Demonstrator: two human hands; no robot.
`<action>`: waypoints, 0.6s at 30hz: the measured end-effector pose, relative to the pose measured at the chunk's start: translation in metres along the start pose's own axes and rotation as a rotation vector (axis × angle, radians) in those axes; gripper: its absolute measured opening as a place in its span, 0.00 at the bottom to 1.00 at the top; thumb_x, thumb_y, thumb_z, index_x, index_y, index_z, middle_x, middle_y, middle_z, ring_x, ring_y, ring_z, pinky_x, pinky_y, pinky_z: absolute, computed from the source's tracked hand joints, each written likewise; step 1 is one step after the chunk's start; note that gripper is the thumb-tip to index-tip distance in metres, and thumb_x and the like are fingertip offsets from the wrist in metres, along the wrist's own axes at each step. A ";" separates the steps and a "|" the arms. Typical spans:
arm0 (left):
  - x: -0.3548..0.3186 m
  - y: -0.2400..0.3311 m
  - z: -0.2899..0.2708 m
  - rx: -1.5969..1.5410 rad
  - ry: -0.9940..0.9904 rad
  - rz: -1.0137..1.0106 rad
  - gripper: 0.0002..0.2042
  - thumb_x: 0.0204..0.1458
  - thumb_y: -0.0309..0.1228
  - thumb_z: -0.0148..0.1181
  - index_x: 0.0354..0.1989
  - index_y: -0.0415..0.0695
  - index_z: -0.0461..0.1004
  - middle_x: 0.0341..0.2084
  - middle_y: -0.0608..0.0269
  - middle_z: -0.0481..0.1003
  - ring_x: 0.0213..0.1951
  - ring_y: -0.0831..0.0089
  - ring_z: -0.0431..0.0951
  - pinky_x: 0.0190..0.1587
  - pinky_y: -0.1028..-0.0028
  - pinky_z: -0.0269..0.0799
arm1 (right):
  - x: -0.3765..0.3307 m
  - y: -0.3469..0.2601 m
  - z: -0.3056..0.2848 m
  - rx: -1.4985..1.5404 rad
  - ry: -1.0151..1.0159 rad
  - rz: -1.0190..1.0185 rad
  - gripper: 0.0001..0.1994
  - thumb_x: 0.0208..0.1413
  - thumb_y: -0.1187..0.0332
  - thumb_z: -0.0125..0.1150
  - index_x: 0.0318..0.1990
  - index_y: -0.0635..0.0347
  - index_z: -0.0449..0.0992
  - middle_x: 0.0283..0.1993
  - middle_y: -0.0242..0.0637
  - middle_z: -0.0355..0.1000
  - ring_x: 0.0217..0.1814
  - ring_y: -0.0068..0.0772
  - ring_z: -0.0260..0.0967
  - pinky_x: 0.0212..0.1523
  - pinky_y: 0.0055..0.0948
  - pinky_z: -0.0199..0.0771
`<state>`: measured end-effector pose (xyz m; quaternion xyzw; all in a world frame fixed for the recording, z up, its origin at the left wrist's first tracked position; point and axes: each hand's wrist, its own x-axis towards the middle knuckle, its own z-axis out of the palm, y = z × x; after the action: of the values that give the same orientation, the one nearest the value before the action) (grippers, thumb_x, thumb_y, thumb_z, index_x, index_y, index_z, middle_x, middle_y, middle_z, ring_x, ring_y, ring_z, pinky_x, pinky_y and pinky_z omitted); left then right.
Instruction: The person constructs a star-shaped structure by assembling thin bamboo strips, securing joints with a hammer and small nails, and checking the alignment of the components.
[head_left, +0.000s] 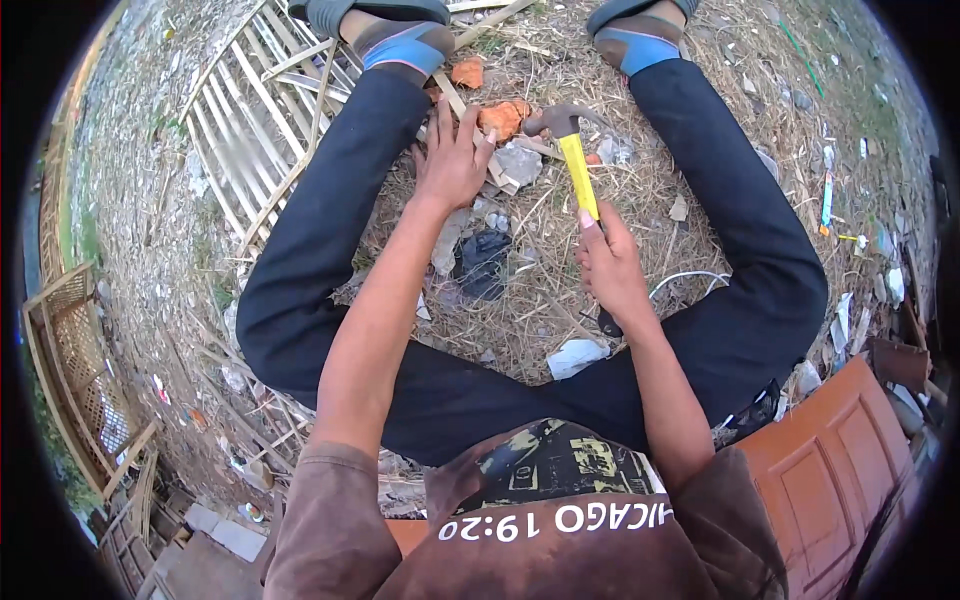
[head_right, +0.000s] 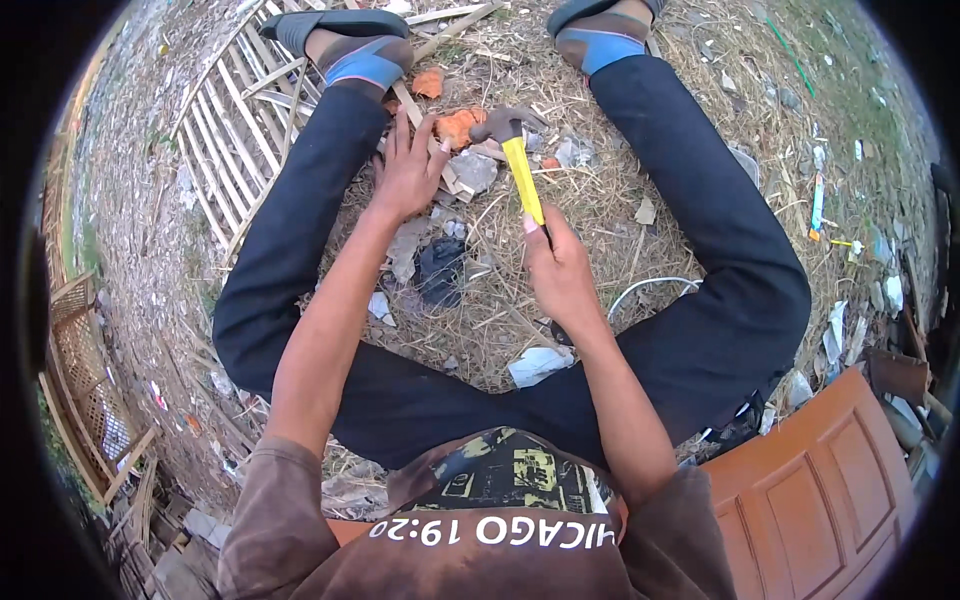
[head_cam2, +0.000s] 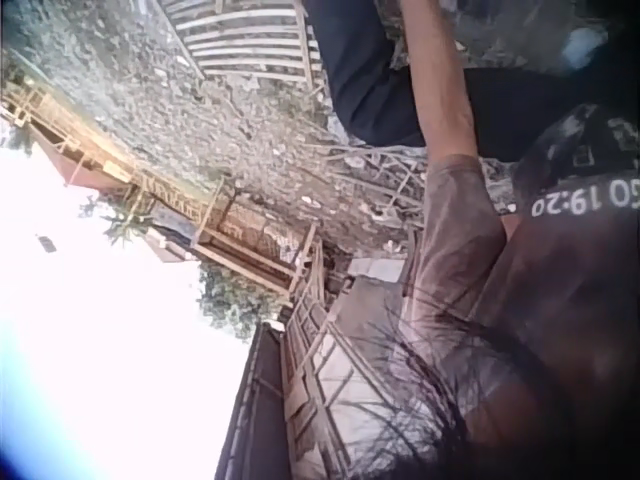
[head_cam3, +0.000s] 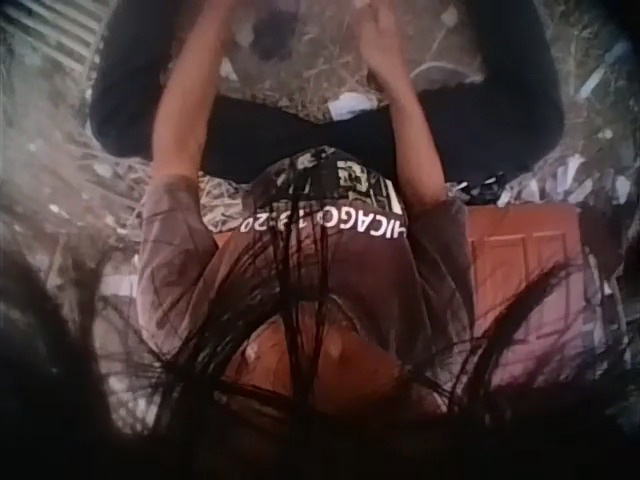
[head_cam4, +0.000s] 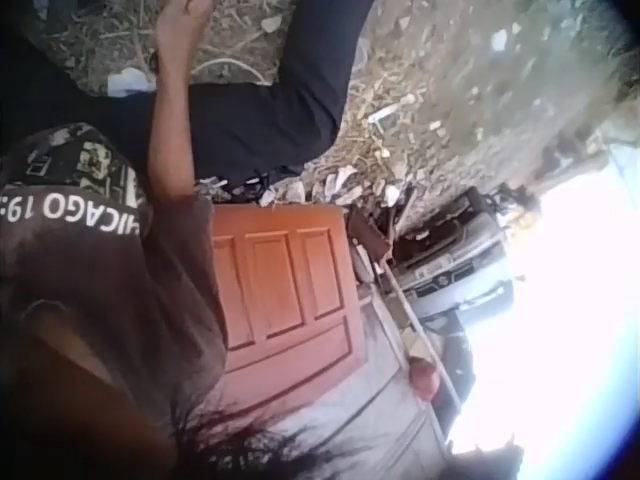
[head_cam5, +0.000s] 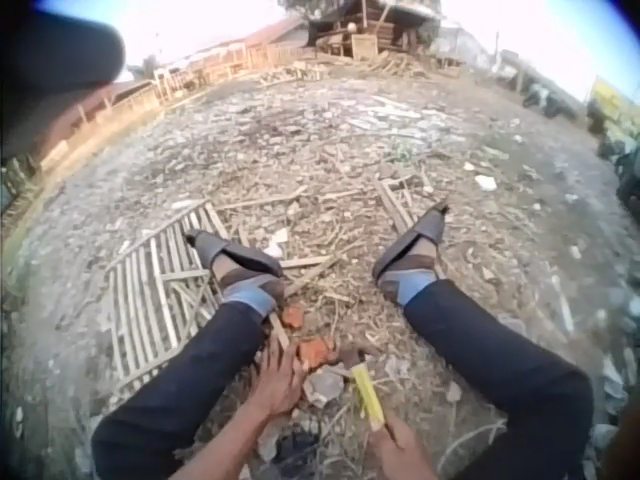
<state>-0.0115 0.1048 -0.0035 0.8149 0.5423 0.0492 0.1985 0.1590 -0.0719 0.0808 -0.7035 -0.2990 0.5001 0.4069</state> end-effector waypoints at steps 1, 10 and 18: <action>-0.001 0.001 -0.001 -0.064 -0.008 -0.003 0.28 0.62 0.50 0.45 0.69 0.55 0.54 0.72 0.47 0.39 0.71 0.46 0.43 0.64 0.32 0.42 | 0.000 0.005 -0.002 -0.016 -0.012 0.051 0.14 0.66 0.61 0.49 0.47 0.63 0.68 0.23 0.33 0.66 0.24 0.24 0.63 0.26 0.30 0.63; -0.001 -0.016 0.004 -0.625 0.205 -0.050 0.29 0.51 0.36 0.63 0.61 0.41 0.63 0.52 0.52 0.73 0.55 0.56 0.72 0.63 0.55 0.55 | -0.002 0.026 0.013 -0.017 -0.021 0.111 0.14 0.63 0.60 0.55 0.45 0.64 0.69 0.24 0.33 0.66 0.26 0.26 0.63 0.29 0.31 0.64; 0.012 0.015 -0.012 -0.467 0.168 -0.170 0.29 0.45 0.29 0.67 0.57 0.41 0.66 0.47 0.49 0.75 0.51 0.53 0.75 0.54 0.61 0.67 | -0.006 0.007 0.013 0.014 -0.014 0.111 0.16 0.62 0.58 0.57 0.42 0.64 0.69 0.23 0.36 0.65 0.26 0.28 0.62 0.30 0.33 0.64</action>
<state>0.0024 0.1140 0.0114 0.6915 0.5973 0.2236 0.3390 0.1453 -0.0765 0.0756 -0.7129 -0.2587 0.5288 0.3811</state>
